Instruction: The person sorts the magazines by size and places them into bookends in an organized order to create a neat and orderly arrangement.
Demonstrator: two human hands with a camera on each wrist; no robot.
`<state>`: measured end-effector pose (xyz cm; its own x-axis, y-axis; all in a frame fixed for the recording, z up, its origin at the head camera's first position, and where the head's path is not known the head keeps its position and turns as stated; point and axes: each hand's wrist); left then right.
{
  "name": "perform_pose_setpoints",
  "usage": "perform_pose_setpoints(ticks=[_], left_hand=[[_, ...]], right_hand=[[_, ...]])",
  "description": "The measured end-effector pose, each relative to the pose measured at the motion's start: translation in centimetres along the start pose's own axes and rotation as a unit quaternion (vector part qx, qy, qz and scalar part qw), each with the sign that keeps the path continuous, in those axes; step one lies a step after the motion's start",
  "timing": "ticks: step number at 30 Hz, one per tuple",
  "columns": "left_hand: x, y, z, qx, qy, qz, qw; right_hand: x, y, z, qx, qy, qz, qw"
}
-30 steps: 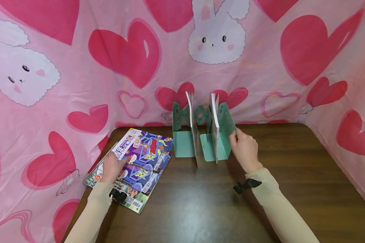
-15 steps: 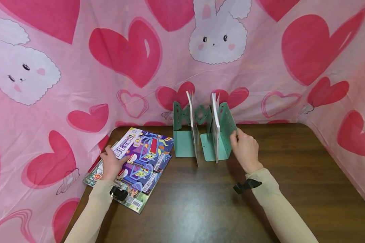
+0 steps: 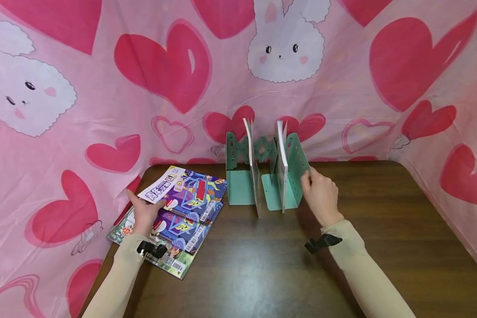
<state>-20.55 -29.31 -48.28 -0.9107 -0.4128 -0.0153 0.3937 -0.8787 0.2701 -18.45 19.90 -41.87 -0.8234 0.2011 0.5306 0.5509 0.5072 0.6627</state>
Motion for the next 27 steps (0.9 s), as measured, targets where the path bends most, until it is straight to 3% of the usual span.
perform_pose_setpoints(ticks=[2, 4, 6, 11, 13, 14, 18, 22, 25, 27], left_hand=[[0.2, -0.4, 0.4, -0.091, 0.031, 0.004, 0.9954], [0.3, -0.6, 0.6, -0.188, 0.065, 0.0, 0.9801], [0.4, -0.7, 0.7, -0.237, 0.075, -0.006, 0.9687], [0.0, -0.9, 0.5, -0.179, 0.055, -0.034, 0.9816], [-0.1, -1.1, 0.5, -0.188, 0.054, -0.05, 0.9793], [-0.1, -1.2, 0.6, -0.207, 0.061, -0.054, 0.975], [0.1, -1.5, 1.0, -0.305, 0.096, -0.074, 0.9447], [0.2, -1.4, 1.4, -0.365, 0.109, -0.103, 0.9189], [0.0, -1.0, 1.4, -0.369, 0.113, -0.146, 0.9109], [-0.1, -0.8, 1.2, -0.362, 0.116, -0.166, 0.9098]], right_hand=[[0.1, 0.0, 0.0, -0.002, 0.002, 0.004, 1.0], [0.1, 0.1, 0.0, -0.002, 0.002, 0.007, 1.0], [0.0, 0.1, 0.0, -0.002, 0.003, 0.01, 0.9999], [0.0, 0.1, 0.0, 0.002, 0.004, 0.005, 1.0], [-0.1, 0.1, 0.0, 0.003, 0.006, 0.002, 1.0], [-0.1, 0.1, 0.0, 0.004, 0.008, 0.001, 1.0], [-0.1, 0.1, 0.0, 0.005, 0.01, 0.001, 0.9999], [-0.1, 0.1, 0.0, 0.006, 0.01, 0.003, 0.9999], [-0.1, 0.1, 0.0, 0.005, 0.009, 0.005, 0.9999], [0.0, 0.1, 0.0, 0.005, 0.009, 0.004, 0.9999]])
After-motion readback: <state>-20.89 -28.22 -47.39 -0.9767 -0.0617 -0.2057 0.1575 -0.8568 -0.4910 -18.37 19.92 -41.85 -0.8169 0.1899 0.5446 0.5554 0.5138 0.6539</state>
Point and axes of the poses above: each hand's wrist, its own x-axis towards the middle knuckle, its own y-axis out of the back of the hand, z = x × y, and after that the axes turned 6 degrees about -y, right-handed
